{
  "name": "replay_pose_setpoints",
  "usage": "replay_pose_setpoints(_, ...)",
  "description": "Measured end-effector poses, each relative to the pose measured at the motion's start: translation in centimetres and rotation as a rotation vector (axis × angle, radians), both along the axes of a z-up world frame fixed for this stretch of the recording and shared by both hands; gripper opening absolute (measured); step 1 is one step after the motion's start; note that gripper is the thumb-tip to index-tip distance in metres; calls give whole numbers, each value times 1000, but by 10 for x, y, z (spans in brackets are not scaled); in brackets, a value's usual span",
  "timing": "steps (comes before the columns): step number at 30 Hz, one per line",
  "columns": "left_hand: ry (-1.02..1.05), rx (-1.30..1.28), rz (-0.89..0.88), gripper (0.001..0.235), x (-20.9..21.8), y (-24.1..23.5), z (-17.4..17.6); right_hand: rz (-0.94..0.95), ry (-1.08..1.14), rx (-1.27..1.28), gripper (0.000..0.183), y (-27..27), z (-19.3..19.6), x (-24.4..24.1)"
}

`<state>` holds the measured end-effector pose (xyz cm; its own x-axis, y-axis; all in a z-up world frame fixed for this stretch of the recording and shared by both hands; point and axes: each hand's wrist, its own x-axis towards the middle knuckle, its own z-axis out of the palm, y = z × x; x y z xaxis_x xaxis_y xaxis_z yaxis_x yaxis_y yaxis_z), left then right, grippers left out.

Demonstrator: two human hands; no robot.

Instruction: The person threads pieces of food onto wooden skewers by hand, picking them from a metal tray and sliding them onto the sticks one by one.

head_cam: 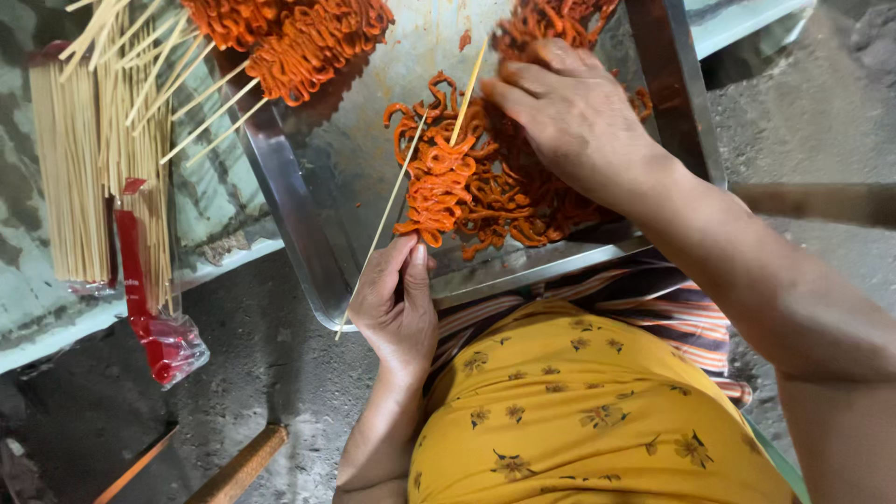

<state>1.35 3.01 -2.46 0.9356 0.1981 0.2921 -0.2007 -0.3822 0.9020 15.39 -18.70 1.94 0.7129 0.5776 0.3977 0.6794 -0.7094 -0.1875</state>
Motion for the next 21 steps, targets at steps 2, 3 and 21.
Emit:
replay_pose_setpoints(2,-14,17,22,15,1,-1,0,45,77,22,24,-10,-1,-1)
replay_pose_setpoints(3,-22,24,32,15,1,-3,0,29,95,26,18,-16,-4,-6)
replay_pose_setpoints(21,-23,9,26,15,0,-7,2,-143,591,702,18,-76,-24,-87)
